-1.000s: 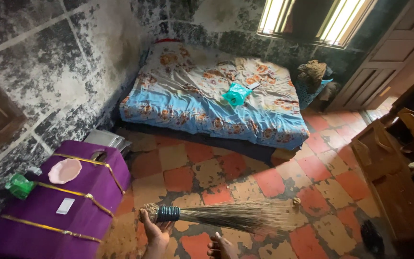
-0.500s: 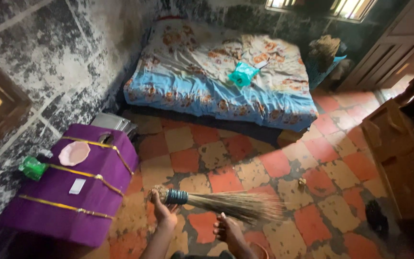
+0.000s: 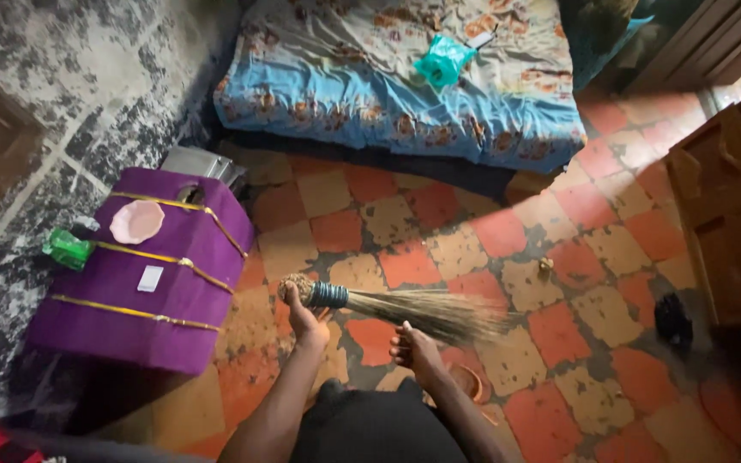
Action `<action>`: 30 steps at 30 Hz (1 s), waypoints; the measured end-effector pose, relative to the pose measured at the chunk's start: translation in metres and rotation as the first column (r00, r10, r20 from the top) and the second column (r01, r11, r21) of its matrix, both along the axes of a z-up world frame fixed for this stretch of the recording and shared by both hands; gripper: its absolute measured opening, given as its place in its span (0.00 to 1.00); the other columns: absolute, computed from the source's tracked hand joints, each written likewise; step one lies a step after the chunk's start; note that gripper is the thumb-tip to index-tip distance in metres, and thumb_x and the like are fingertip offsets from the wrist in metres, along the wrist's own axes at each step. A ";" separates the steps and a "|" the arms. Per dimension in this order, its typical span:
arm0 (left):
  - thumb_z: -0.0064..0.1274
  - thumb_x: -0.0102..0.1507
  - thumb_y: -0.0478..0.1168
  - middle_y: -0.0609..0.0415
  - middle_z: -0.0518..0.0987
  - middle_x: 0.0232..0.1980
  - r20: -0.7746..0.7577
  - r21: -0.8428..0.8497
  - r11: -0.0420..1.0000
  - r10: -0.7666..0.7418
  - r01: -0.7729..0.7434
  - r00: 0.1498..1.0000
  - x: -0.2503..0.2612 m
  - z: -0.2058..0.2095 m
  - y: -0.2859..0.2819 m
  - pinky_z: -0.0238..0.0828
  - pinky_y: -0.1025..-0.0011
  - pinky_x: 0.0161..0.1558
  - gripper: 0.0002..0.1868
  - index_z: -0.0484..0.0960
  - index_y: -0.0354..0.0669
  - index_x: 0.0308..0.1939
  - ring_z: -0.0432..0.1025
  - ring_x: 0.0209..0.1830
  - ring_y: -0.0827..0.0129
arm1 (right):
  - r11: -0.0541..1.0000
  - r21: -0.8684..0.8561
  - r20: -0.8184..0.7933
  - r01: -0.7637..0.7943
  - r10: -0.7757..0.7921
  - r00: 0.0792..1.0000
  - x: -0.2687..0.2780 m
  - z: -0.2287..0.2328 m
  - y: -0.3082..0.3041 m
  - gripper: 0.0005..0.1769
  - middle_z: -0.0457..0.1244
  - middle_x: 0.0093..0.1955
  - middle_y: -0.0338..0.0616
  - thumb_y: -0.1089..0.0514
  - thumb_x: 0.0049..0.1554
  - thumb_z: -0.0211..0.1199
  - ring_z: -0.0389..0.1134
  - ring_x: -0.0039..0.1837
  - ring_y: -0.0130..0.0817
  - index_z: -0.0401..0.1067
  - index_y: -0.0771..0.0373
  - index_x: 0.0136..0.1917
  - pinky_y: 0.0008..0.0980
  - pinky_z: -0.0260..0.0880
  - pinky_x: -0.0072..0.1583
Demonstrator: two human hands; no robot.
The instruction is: The recorder is repairing a broom by binding the bristles together with string or tape and adjusting the handle.
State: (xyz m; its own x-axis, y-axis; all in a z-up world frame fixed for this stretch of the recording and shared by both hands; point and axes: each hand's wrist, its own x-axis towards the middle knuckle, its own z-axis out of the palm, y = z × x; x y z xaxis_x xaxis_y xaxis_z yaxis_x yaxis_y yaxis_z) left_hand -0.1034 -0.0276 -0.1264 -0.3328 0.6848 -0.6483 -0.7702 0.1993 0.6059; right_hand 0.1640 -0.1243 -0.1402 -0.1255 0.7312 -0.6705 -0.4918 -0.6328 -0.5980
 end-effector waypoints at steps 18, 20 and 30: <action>0.55 0.57 0.72 0.45 0.70 0.70 -0.055 0.102 0.993 -0.055 0.061 0.997 0.008 0.030 -0.006 0.69 0.38 0.63 0.52 0.63 0.43 0.75 0.68 0.67 0.51 | 1.000 -0.006 -0.018 -0.007 0.007 1.000 -0.007 0.028 -0.005 0.20 0.65 0.42 0.41 0.43 0.67 0.53 0.65 0.40 0.32 0.69 0.62 0.57 0.37 0.65 0.42; 0.56 0.57 0.70 0.46 0.71 0.69 -0.082 0.095 0.993 -0.062 0.070 0.995 0.008 0.030 -0.005 0.69 0.39 0.62 0.49 0.67 0.44 0.73 0.69 0.66 0.52 | 1.000 -0.025 0.013 0.008 -0.008 1.000 -0.008 0.035 -0.004 0.20 0.66 0.42 0.43 0.44 0.66 0.53 0.67 0.41 0.33 0.69 0.62 0.58 0.38 0.67 0.43; 0.65 0.55 0.60 0.54 0.78 0.57 -0.281 0.139 0.976 -0.123 0.167 0.952 0.023 0.041 -0.004 0.75 0.51 0.56 0.40 0.75 0.43 0.64 0.74 0.57 0.64 | 0.998 -0.055 0.032 0.019 -0.017 0.999 -0.005 0.018 0.000 0.22 0.67 0.42 0.42 0.42 0.65 0.55 0.68 0.42 0.35 0.68 0.61 0.61 0.37 0.69 0.44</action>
State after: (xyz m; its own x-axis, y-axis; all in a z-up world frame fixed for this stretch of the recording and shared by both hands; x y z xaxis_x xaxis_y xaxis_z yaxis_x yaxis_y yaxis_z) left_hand -0.0808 -0.0313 -0.0853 -0.3691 0.8255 -0.4271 -0.5438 0.1808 0.8195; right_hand 0.1592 -0.1240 -0.1221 -0.0908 0.6950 -0.7133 -0.4847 -0.6565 -0.5780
